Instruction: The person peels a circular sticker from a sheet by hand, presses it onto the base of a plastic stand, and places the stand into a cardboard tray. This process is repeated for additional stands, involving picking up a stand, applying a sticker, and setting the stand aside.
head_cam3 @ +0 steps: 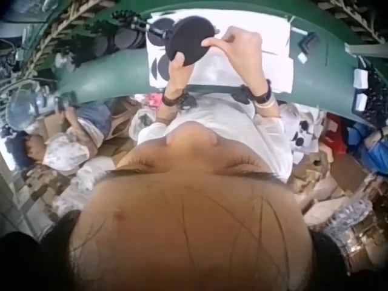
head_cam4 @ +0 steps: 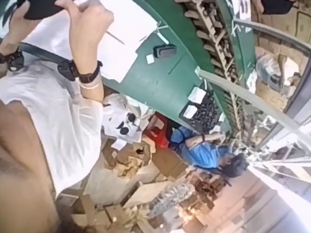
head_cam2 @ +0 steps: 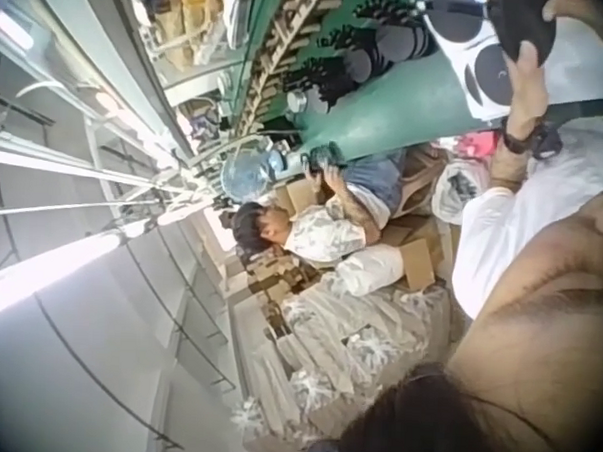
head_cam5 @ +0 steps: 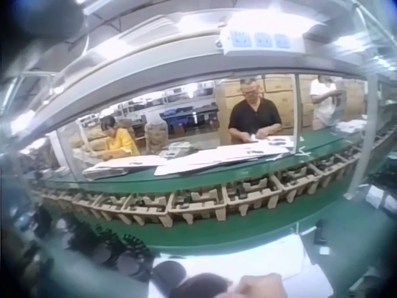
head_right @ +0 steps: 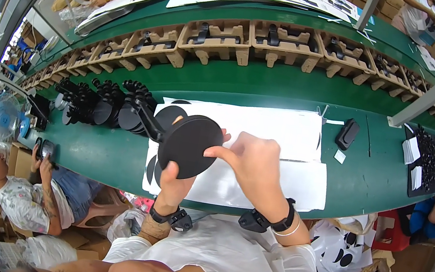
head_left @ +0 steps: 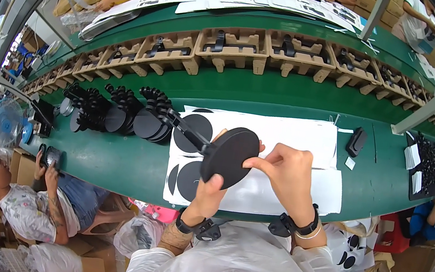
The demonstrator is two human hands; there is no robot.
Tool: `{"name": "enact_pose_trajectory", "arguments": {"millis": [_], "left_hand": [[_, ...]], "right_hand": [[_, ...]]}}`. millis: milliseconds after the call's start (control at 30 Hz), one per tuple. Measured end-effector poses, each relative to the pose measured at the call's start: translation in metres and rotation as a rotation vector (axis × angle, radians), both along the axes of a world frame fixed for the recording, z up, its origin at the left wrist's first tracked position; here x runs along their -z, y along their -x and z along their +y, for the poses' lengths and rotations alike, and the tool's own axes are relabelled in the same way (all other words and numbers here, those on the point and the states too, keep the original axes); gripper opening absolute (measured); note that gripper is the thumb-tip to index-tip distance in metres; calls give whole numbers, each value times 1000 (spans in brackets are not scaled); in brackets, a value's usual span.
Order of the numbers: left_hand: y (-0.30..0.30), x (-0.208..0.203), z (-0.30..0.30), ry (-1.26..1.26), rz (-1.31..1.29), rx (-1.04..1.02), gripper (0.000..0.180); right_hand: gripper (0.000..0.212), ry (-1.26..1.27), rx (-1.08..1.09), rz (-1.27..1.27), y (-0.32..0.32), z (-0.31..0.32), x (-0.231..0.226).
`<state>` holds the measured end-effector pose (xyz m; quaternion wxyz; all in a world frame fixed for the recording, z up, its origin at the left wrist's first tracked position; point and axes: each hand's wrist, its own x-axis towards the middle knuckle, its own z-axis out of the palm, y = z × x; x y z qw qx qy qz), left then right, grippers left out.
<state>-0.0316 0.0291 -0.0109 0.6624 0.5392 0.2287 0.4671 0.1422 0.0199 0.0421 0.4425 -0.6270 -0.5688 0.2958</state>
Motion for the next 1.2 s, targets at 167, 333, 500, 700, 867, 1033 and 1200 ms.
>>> {"name": "enact_pose_trajectory", "arguments": {"millis": [167,333,500,700,867,1033,1200], "left_hand": [[-5,-6,9,234,-359,153,89],[-2,-8,9,331,-371,164,92],[-8,-7,9,174,-378,150,92],[-7,20,18,161,-587,87,89],[44,13,51,90,-710,-136,71],[114,-28,66,-358,-125,-782,56],[174,15,108,-318,717,-928,65]], "right_hand": [[33,109,66,-375,-10,1,-9],[36,-762,-87,-287,-2,-4,1],[40,-852,-400,-747,10,-11,16],[31,-448,-355,-264,-8,24,-13],[31,-186,-172,113,-34,146,-22],[34,-454,231,-556,-119,286,8],[31,-205,370,-705,-125,325,50]]}}
